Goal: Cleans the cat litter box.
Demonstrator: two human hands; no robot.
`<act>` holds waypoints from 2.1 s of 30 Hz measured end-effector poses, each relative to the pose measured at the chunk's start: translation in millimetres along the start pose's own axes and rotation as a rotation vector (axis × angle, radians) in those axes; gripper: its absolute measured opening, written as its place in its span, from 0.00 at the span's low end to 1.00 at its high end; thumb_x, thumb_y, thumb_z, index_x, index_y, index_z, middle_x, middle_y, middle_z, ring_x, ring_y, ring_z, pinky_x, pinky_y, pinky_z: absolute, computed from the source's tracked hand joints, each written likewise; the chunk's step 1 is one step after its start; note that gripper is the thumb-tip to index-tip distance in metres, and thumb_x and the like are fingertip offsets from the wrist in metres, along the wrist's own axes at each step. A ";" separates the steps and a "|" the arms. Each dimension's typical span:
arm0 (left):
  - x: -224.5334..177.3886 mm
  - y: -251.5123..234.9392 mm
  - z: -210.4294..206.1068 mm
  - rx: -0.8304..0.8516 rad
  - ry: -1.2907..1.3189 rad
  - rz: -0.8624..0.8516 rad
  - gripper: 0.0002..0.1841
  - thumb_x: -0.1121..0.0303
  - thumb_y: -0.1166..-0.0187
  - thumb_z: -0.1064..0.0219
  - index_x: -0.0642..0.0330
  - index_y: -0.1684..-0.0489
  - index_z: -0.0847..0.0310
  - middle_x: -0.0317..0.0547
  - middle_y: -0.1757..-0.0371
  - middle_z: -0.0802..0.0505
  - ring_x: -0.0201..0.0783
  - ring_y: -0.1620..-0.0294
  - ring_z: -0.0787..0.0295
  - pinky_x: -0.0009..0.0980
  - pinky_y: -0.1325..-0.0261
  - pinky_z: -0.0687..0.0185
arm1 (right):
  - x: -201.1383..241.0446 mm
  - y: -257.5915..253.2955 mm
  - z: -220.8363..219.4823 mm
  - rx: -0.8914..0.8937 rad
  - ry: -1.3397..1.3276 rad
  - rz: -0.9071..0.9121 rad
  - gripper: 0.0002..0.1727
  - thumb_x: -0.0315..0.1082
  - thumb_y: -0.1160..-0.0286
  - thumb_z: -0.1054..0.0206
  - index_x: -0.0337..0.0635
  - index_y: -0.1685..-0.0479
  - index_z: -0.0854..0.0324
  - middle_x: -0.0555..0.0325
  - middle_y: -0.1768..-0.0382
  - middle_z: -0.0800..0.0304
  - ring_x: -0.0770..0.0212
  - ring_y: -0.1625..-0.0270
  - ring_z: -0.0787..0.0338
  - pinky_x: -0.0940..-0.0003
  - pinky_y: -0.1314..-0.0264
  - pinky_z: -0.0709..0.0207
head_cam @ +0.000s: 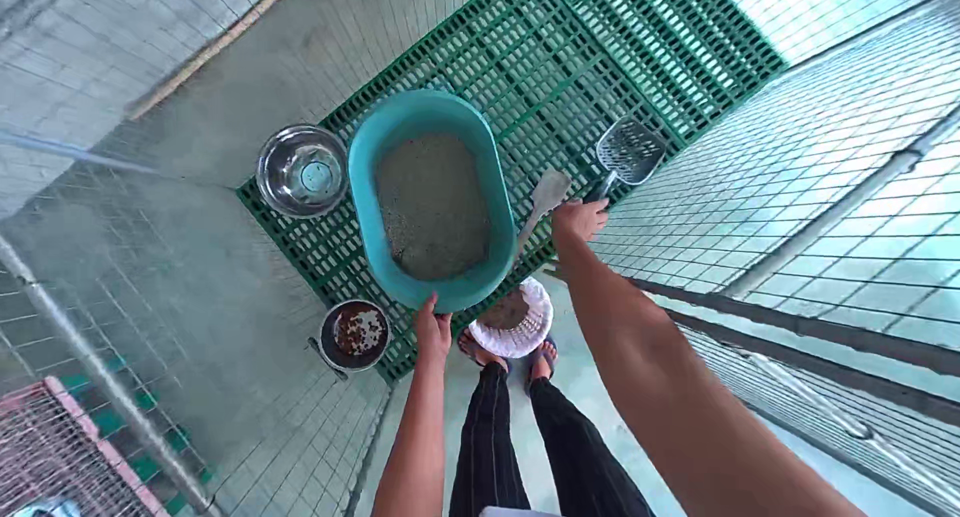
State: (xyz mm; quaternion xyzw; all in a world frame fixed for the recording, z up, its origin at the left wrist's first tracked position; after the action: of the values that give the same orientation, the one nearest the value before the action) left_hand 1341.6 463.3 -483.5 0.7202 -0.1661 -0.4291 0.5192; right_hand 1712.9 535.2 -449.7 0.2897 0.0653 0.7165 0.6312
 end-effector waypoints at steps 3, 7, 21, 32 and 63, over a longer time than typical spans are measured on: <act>4.7 4.4 -1.0 -0.015 0.070 0.025 0.23 0.66 0.08 0.46 0.63 0.18 0.42 0.58 0.32 0.21 0.44 0.40 0.17 0.35 0.40 0.17 | 15.8 20.1 -14.6 0.056 0.168 0.342 0.37 0.32 0.13 0.46 0.39 0.04 0.52 0.28 0.06 0.58 0.27 0.06 0.53 0.29 0.10 0.57; 10.8 0.6 -10.6 -0.017 0.124 0.103 0.24 0.60 0.08 0.45 0.58 0.18 0.38 0.58 0.25 0.22 0.48 0.32 0.18 0.42 0.36 0.17 | -1.1 56.4 -64.4 0.401 0.344 0.284 0.25 0.42 0.07 0.47 0.30 0.24 0.26 0.28 0.25 0.22 0.34 0.21 0.22 0.38 0.21 0.29; 61.7 16.1 -78.9 0.028 0.363 0.087 0.18 0.66 0.08 0.54 0.60 0.24 0.40 0.54 0.35 0.23 0.44 0.39 0.21 0.40 0.36 0.21 | -92.5 79.9 -47.1 0.481 0.062 -0.034 0.26 0.37 0.11 0.41 0.26 0.23 0.30 0.27 0.35 0.17 0.37 0.32 0.15 0.42 0.29 0.24; -91.2 16.8 -92.2 0.119 -0.689 -0.407 0.23 0.71 0.12 0.42 0.79 0.25 0.33 0.69 0.34 0.17 0.49 0.42 0.16 0.43 0.38 0.19 | -245.5 170.6 28.8 0.658 -0.048 -0.123 0.17 0.31 0.11 0.43 0.27 0.34 0.25 0.43 0.67 0.20 0.55 0.74 0.23 0.55 0.69 0.25; -124.3 -12.5 -17.2 -0.206 -0.353 -0.373 0.30 0.69 0.14 0.38 0.75 0.16 0.40 0.74 0.20 0.28 0.61 0.20 0.31 0.54 0.21 0.32 | -44.1 144.0 44.6 0.582 -0.045 0.397 0.29 0.28 0.16 0.44 0.28 0.15 0.34 0.27 0.39 0.14 0.38 0.39 0.13 0.42 0.32 0.24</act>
State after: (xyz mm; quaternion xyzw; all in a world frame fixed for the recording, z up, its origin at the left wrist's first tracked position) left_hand 1280.9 563.9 -437.6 0.5959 -0.0740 -0.6509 0.4645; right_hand 1611.8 453.5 -361.5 0.4801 0.1950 0.7701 0.3720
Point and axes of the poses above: each hand's wrist, its own y-axis away from the middle knuckle, its own z-axis out of the back of the hand, x = y × z, the point moved 10 cm from there along -y, towards the middle knuckle
